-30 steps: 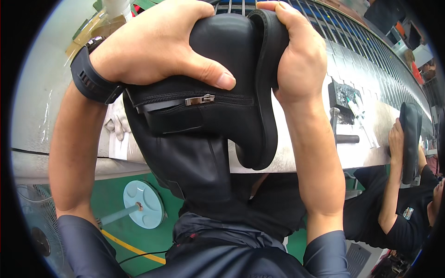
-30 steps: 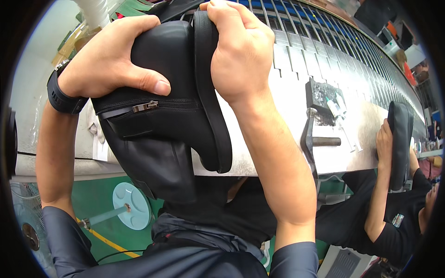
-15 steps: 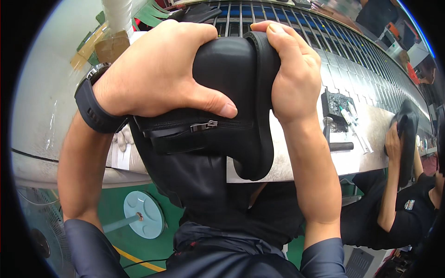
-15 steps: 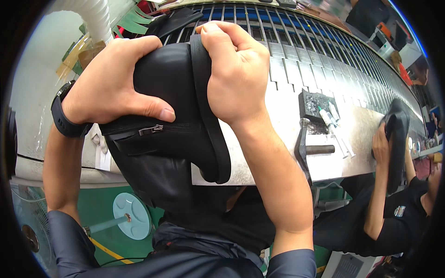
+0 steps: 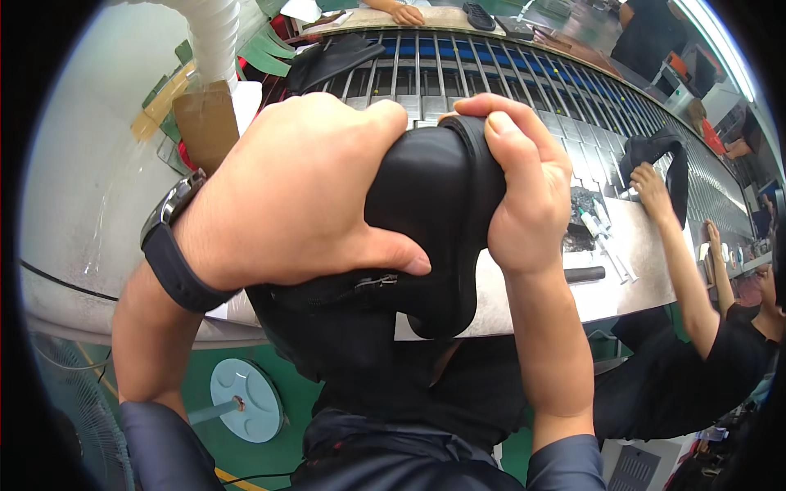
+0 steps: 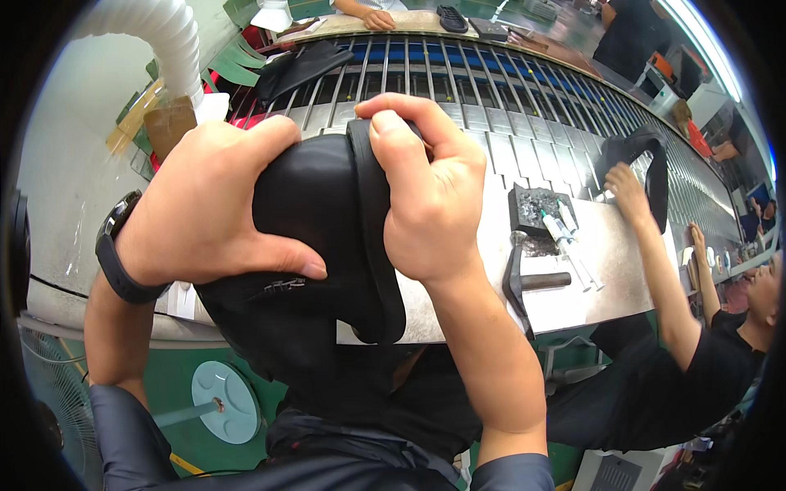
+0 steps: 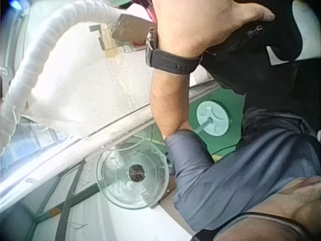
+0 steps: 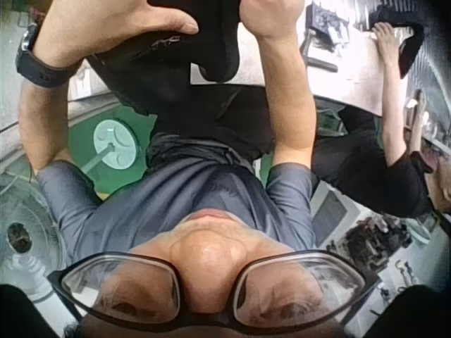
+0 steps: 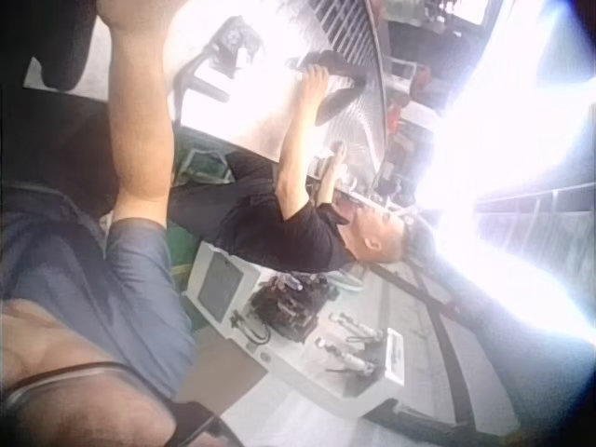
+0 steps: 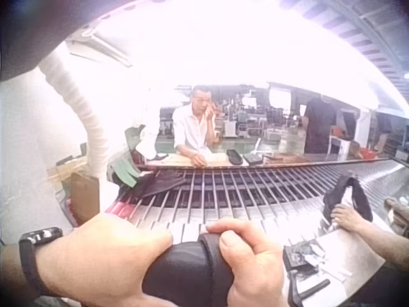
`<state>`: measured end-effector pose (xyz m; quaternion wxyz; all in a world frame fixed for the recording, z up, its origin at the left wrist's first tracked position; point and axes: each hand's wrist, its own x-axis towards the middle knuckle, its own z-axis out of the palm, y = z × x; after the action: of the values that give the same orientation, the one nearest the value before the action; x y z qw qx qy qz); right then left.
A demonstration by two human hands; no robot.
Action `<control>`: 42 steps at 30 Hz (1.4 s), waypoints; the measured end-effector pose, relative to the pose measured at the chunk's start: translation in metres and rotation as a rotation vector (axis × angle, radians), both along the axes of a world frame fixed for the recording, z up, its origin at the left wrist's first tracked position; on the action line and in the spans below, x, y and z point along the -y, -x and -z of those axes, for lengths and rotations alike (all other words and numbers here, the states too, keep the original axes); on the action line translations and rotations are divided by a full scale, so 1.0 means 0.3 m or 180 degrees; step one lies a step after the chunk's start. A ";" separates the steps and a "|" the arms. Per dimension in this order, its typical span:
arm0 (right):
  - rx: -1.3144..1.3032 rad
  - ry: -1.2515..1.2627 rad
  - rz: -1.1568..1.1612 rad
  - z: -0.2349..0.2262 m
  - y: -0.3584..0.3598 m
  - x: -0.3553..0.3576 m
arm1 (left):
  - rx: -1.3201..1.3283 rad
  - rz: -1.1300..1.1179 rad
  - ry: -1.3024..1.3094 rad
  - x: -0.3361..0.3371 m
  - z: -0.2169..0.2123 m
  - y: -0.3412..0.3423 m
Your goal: The person holds a black boot and runs their fingers along the seam where the upper meets the sole, checking the quality of the stitching and the bond. They turn the boot over to look at the heel and the side zipper, pressing their thumb against the sole's edge at various points.
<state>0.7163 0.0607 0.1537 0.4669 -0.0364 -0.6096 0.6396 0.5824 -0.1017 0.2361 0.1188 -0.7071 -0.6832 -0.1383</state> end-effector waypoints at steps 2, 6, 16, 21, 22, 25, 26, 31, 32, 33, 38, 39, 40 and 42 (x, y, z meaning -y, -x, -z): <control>0.0360 -0.0201 -0.0005 -0.007 -0.038 0.004 | -0.0046 -0.0062 0.0114 0.009 -0.017 -0.029; 0.0235 -0.0195 -0.0006 -0.014 -0.080 0.026 | -0.0054 0.0058 0.0198 0.019 -0.032 -0.059; -0.0111 -0.0311 0.0121 -0.035 -0.191 0.100 | -0.0149 0.0179 0.0220 0.096 -0.065 -0.168; 0.0016 -0.0921 0.0231 -0.045 -0.271 0.138 | -0.0053 0.0446 0.0099 0.139 -0.062 -0.209; -0.0120 -0.0981 0.0260 -0.030 -0.287 0.151 | -0.0040 0.0462 0.0103 0.154 -0.059 -0.230; -0.0129 -0.1263 0.0109 0.018 -0.355 0.185 | -0.0486 0.0353 0.0137 0.231 -0.069 -0.308; 0.0019 -0.1122 0.0085 0.016 -0.390 0.225 | -0.0440 0.0351 0.0164 0.248 -0.078 -0.323; 0.0341 -0.0397 -0.0242 0.007 -0.529 0.324 | 0.0357 0.0314 0.1211 0.298 -0.100 -0.389; 0.0214 -0.0397 -0.0460 0.016 -0.547 0.335 | 0.0142 0.0235 0.1277 0.313 -0.088 -0.409; -0.0189 -0.0327 -0.0729 0.037 -0.546 0.333 | 0.0119 0.0290 0.1428 0.332 -0.091 -0.424; -0.0351 -0.0854 -0.0454 0.079 -0.562 0.356 | -0.0010 0.0340 0.1294 0.391 -0.020 -0.498; -0.0419 -0.0943 -0.0334 0.079 -0.567 0.366 | -0.0043 0.0285 0.1214 0.405 -0.006 -0.520; -0.0485 -0.1030 -0.0217 0.089 -0.570 0.375 | -0.0027 0.0295 0.1217 0.411 0.010 -0.536; -0.0562 -0.0920 0.0011 0.110 -0.564 0.405 | 0.0036 0.0159 0.1051 0.416 0.037 -0.562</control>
<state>0.8856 -0.0607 0.1208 0.5201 0.0864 -0.6518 0.5452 0.7509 -0.2266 0.2250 -0.0063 -0.7330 -0.6795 -0.0310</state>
